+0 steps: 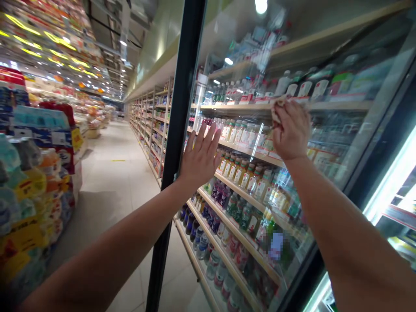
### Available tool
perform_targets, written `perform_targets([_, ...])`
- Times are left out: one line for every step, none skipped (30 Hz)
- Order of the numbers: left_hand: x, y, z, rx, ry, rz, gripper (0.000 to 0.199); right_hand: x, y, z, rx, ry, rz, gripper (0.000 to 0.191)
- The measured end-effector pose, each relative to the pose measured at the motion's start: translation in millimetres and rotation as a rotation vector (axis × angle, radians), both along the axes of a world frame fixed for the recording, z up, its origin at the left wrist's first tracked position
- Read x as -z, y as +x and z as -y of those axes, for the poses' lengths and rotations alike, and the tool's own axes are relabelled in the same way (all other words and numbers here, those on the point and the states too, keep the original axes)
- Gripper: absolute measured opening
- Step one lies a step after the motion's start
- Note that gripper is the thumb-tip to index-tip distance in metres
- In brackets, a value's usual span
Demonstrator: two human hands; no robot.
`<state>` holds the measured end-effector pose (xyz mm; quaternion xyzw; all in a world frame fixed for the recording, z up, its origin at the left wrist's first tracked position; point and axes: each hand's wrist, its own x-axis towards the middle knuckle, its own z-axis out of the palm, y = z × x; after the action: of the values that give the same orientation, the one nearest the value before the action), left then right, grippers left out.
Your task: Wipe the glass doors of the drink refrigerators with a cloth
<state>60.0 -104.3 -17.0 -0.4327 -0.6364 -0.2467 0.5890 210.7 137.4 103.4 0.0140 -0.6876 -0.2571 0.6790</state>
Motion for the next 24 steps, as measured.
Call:
perform_targets([-0.3,-1,0,0.000,-0.001,-0.001,0.064,-3.9,-2,-7,-0.019,-0.119,-0.118,0.057])
perform_targets([-0.6,-1,-1,0.000,-0.002,-0.002,0.064,-7.3,-3,-14,-0.048,-0.242,-0.242,0.058])
perform_targets([-0.7,-2,-1,0.001,-0.004,-0.001,0.063,-9.3,-4,-18,-0.076,-0.342,-0.342,0.059])
perform_targets([-0.8,-3,-2,0.001,-0.005,0.000,0.063,-9.4,-5,-20,-0.095,-0.398,-0.398,0.059])
perform_targets([-0.7,-4,-3,0.002,-0.007,0.002,0.063,-7.5,-5,-20,-0.097,-0.400,-0.395,0.059])
perform_targets([-0.5,-5,-3,0.002,-0.008,0.004,0.063,-3.6,-4,-16,-0.081,-0.352,-0.336,0.057])
perform_targets([-0.3,-6,-4,0.002,-0.006,0.004,0.062,1.8,-3,-10,-0.049,-0.272,-0.238,0.056])
perform_targets([0.0,-7,-5,0.003,-0.003,0.001,0.062,7.8,-2,-4,-0.010,-0.187,-0.126,0.054])
perform_targets([0.4,-9,-6,0.004,0.000,-0.003,0.062,13.7,-1,2,0.026,-0.122,-0.026,0.053])
perform_targets([0.7,-10,-6,0.006,0.006,-0.009,0.061,18.7,0,6,0.051,-0.085,0.044,0.053])
perform_targets([1.0,-11,-7,0.006,0.013,-0.017,0.061,22.1,0,8,0.062,-0.074,0.076,0.053])
perform_targets([1.3,-13,-8,0.005,0.020,-0.026,0.061,23.7,-1,7,0.055,-0.082,0.062,0.052])
perform_targets([1.4,-14,-8,0.004,0.026,-0.032,0.061,23.5,-2,4,0.038,-0.102,0.011,0.051])
perform_targets([1.5,-15,-8,0.003,0.029,-0.036,0.061,21.8,-4,-1,0.016,-0.134,-0.071,0.049])
perform_targets([1.5,-15,-9,0.003,0.030,-0.036,0.061,19.1,-7,-7,-0.006,-0.179,-0.172,0.048])
perform_targets([1.4,-16,-9,0.006,0.027,-0.034,0.061,16.1,-10,-12,-0.025,-0.231,-0.274,0.048])
perform_targets([1.3,-17,-9,0.011,0.020,-0.031,0.061,13.4,-13,-15,-0.039,-0.284,-0.359,0.048])
perform_targets([1.2,-18,-9,0.016,0.016,-0.026,0.062,11.5,-16,-15,-0.050,-0.329,-0.418,0.049])
perform_targets([1.1,-18,-9,0.020,0.013,-0.023,0.062,10.6,-19,-13,-0.054,-0.358,-0.442,0.050])
perform_targets([1.0,-19,-10,0.021,0.014,-0.023,0.061,10.6,-22,-7,-0.051,-0.360,-0.426,0.050])
perform_targets([0.8,-19,-10,0.019,0.018,-0.024,0.061,11.0,-24,1,-0.038,-0.334,-0.359,0.051])
perform_targets([0.7,-20,-10,0.016,0.020,-0.026,0.061,11.2,-26,9,-0.018,-0.282,-0.253,0.051])
perform_targets([0.6,-21,-11,0.014,0.022,-0.028,0.060,10.4,-27,18,0.008,-0.215,-0.125,0.051])
perform_targets([0.4,-21,-11,0.014,0.024,-0.031,0.060,8.0,-29,24,0.034,-0.146,0.002,0.051])
